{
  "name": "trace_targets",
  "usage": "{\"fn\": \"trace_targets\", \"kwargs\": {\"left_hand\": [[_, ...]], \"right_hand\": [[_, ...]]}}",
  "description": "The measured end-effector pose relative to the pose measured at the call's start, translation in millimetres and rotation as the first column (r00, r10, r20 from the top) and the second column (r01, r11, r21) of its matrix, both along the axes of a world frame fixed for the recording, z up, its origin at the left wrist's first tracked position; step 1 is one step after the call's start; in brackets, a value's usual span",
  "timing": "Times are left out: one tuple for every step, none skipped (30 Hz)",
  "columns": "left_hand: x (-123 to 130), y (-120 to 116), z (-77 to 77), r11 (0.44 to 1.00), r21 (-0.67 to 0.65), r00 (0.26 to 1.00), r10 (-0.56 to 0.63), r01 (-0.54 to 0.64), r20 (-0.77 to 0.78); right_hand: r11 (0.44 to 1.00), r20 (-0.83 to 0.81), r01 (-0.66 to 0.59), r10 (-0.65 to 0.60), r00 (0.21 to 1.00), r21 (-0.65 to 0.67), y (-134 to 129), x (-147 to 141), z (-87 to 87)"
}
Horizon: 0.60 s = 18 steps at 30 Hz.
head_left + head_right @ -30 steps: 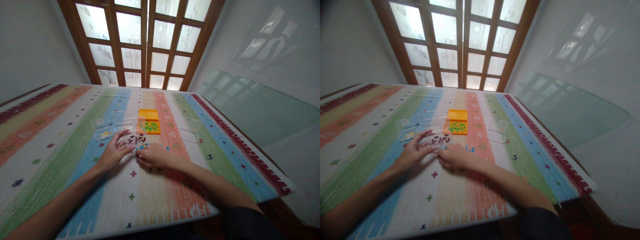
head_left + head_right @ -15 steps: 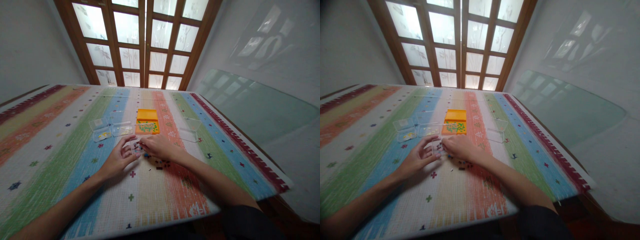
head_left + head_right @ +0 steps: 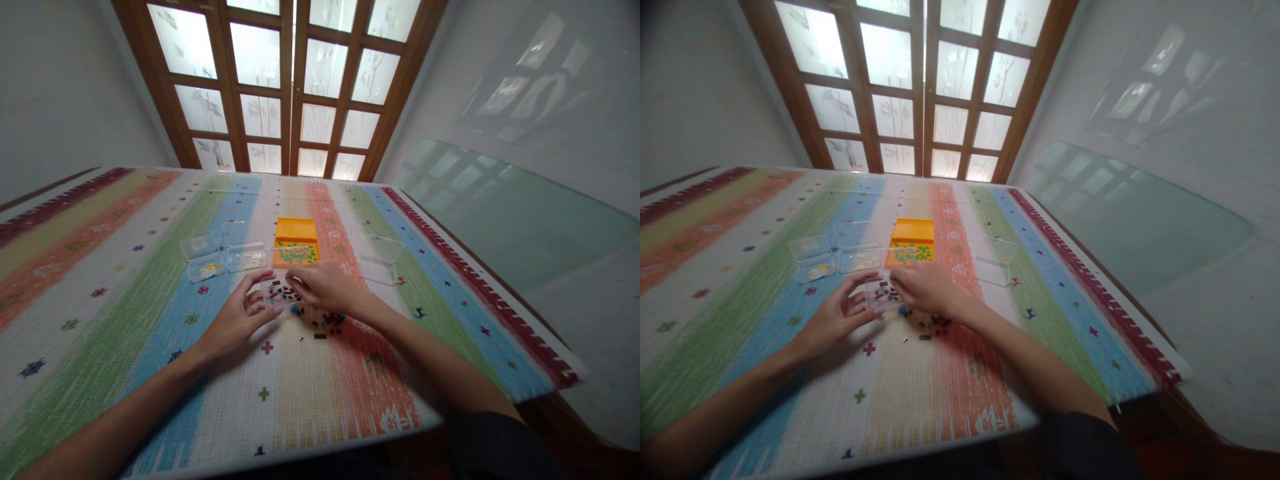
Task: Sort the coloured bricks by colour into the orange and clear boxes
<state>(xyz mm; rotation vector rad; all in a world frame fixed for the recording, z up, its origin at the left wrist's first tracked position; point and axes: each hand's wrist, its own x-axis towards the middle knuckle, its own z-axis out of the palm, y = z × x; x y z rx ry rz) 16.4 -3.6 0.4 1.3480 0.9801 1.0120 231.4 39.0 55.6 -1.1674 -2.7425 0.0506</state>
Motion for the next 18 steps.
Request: {"fn": "trace_targets", "kwargs": {"left_hand": [[-1, 1, 0.1, 1.000, -0.004, 1.000, 0.014, -0.014, 0.001], [-2, 3, 0.2, 0.999, -0.007, 0.999, 0.032, -0.032, 0.000], [-3, 4, 0.2, 0.999, -0.008, 0.999, 0.051, -0.051, -0.005], [-4, 6, 0.3, 0.997, -0.008, 0.997, 0.071, -0.071, -0.013], [-5, 8, 0.5, 0.996, -0.009, 0.996, 0.091, -0.091, -0.021], [-6, 9, 0.8, 0.994, -0.010, 0.994, 0.110, -0.110, -0.030], [-7, 11, 1.2, 0.992, -0.011, 0.991, 0.126, -0.126, -0.038], [-8, 12, 1.8, 0.990, -0.012, 0.989, 0.141, -0.142, -0.046], [-9, 13, 2.6, 0.988, -0.012, 0.987, 0.155, -0.155, -0.054], [-9, 13, 3.5, 0.986, -0.014, 0.984, 0.164, -0.166, -0.062], [-9, 14, 4.4, 0.985, -0.014, 0.983, 0.172, -0.173, -0.069], [-9, 14, 5.4, 0.984, -0.013, 0.981, 0.178, -0.180, -0.074], [-9, 14, 6.3, 0.983, -0.012, 0.980, 0.184, -0.186, -0.076], [-9, 13, 7.0, 0.981, -0.009, 0.979, 0.190, -0.192, -0.078], [-9, 13, 7.5, 0.981, -0.007, 0.977, 0.195, -0.196, -0.080], [-9, 13, 7.9, 0.980, -0.005, 0.976, 0.200, -0.201, -0.081], [-9, 13, 8.0, 0.979, -0.004, 0.976, 0.203, -0.204, -0.081], [-9, 13, 8.1, 0.979, -0.005, 0.976, 0.205, -0.206, -0.079]], "right_hand": [[1.000, 0.002, 0.020, -0.020, 1.000, 0.006, 0, 1, 2.3], [1.000, 0.007, 0.026, -0.026, 1.000, 0.005, -1, 2, 4.9], [1.000, 0.021, 0.018, -0.018, 1.000, -0.006, -2, 4, 7.4], [1.000, 0.044, -0.003, 0.004, 0.999, -0.026, -3, 5, 9.7], [0.998, 0.078, -0.029, 0.033, 0.996, -0.054, -4, 6, 11.4], [0.995, 0.118, -0.053, 0.063, 0.991, -0.088, -5, 7, 12.3], [0.990, 0.157, -0.071, 0.090, 0.983, -0.124, -6, 8, 12.2], [0.984, 0.188, -0.086, 0.116, 0.975, -0.157, -6, 8, 11.0], [0.978, 0.206, -0.097, 0.135, 0.969, -0.183, -6, 8, 8.8], [0.974, 0.217, -0.102, 0.146, 0.965, -0.201, -6, 7, 6.0], [0.971, 0.223, -0.103, 0.152, 0.963, -0.214, -5, 6, 2.8], [0.970, 0.227, -0.104, 0.155, 0.962, -0.222, -5, 5, -0.4], [0.968, 0.232, -0.102, 0.156, 0.960, -0.227, -4, 4, -3.2], [0.968, 0.239, -0.099, 0.156, 0.958, -0.232, -4, 3, -5.5], [0.967, 0.243, -0.096, 0.155, 0.958, -0.236, -4, 2, -7.3], [0.967, 0.242, -0.095, 0.153, 0.958, -0.237, -4, 2, -8.7], [0.968, 0.234, -0.094, 0.150, 0.961, -0.234, -5, 2, -9.9], [0.969, 0.222, -0.094, 0.146, 0.964, -0.229, -6, 3, -11.1]]}}
